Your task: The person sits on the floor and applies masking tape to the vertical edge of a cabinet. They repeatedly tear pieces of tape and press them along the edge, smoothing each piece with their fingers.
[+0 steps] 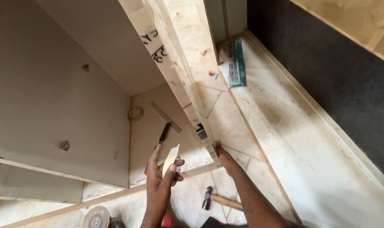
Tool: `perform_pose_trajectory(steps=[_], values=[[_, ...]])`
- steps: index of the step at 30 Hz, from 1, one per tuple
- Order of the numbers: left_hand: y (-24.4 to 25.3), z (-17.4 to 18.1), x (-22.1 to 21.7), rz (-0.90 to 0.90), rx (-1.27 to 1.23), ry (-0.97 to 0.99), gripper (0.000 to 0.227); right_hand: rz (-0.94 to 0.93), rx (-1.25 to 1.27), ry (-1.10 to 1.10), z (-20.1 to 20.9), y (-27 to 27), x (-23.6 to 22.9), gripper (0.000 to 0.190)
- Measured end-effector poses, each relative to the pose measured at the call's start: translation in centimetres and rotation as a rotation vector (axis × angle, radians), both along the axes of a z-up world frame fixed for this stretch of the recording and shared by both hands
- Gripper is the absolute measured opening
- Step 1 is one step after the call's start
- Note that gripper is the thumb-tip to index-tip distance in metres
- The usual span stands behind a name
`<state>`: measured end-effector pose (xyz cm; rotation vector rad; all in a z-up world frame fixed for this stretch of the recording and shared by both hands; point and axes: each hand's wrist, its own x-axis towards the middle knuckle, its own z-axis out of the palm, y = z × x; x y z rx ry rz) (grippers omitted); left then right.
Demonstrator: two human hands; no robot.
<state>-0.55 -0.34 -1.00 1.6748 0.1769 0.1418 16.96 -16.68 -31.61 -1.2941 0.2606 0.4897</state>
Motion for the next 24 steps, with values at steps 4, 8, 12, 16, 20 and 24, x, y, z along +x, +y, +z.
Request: perform_pose_trajectory(steps=[4, 8, 12, 16, 20, 24], values=[[1.7, -1.4, -0.7, 0.042, 0.074, -0.052, 0.067, -0.300, -0.572, -0.133, -4.1, -3.4, -0.1, 0.044], [4.0, -3.3, -1.5, 0.153, 0.128, 0.028, 0.052, -0.750, -0.165, 0.002, 5.8, -7.1, -0.1, 0.034], [4.5, -5.0, -2.3, 0.330, 0.165, -0.089, 0.049, -0.890, 0.019, -0.205, 18.2, -8.2, -6.9, 0.034], [1.5, -3.4, -2.7, 0.436, 0.113, -0.077, 0.067, -0.698, -0.060, -0.691, 26.7, -1.6, -15.7, 0.050], [0.0, -1.6, -3.1, 0.271, 0.155, -0.429, 0.073, 0.087, -0.204, -1.119, 28.2, 7.7, -24.4, 0.081], [6.0, 0.9, -2.4, 0.519, 0.160, -0.510, 0.073, 0.343, 0.175, -0.568, 24.0, 7.1, -26.0, 0.089]])
